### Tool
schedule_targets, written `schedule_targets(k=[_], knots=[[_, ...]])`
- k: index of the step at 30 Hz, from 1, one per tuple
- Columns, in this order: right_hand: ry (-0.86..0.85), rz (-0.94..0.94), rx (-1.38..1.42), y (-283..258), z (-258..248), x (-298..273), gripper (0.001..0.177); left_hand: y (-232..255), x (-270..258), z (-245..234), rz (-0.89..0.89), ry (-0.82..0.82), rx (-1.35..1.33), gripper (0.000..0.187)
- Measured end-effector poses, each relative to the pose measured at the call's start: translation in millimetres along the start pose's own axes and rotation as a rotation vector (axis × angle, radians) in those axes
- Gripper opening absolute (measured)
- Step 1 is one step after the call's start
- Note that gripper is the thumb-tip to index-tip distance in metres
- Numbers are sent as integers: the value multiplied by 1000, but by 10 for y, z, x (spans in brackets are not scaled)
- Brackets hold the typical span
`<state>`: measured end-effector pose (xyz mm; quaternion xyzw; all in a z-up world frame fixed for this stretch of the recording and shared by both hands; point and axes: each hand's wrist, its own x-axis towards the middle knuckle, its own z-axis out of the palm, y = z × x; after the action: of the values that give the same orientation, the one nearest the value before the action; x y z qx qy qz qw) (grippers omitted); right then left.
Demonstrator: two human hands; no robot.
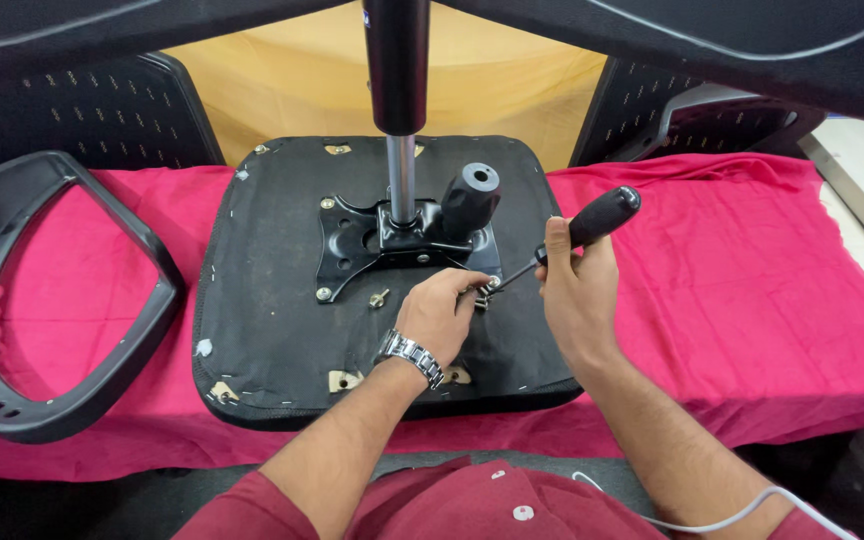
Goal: The person uses a screwdriver to tighten screws on the underside of an office chair seat, securing the central gas lift mechanism to the seat base. The person then flips the seat upright to inspect the assembly.
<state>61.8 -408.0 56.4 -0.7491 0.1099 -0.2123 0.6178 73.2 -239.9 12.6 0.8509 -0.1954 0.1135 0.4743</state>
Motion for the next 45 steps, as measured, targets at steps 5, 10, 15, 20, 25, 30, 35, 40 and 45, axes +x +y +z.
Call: schedule_targets(k=[5,10,15,20,25,30,35,40,45], knots=[[-81,-106,5,51,-45,73,38,87,153,144,-134,-66,154,24],[-102,-128,-33,103,-20,122,38,138,270,207,-204,-123,233,25],[-121,-121,-59,110,22,134,37,116,287,275,-329,-164,272,26],[-167,-302,-220,62,62,155,31,33,356,360,-288,-146,296,25],[-198,-356,-251,-19,99,206,33,-39,369,375,-286,-115,284,23],[-129,-344,-287,-48,126,185,26,-54,360,394,-304,-91,271,22],[-178,-357,-407,-118,90,216,28,-59,309,409,-211,-35,264,20],[-183,-303,-293,-169,98,176,31,-76,308,411,-181,-26,270,21],[-174,-168,-220,-166,128,218,29,-85,327,405,-192,-52,273,21]])
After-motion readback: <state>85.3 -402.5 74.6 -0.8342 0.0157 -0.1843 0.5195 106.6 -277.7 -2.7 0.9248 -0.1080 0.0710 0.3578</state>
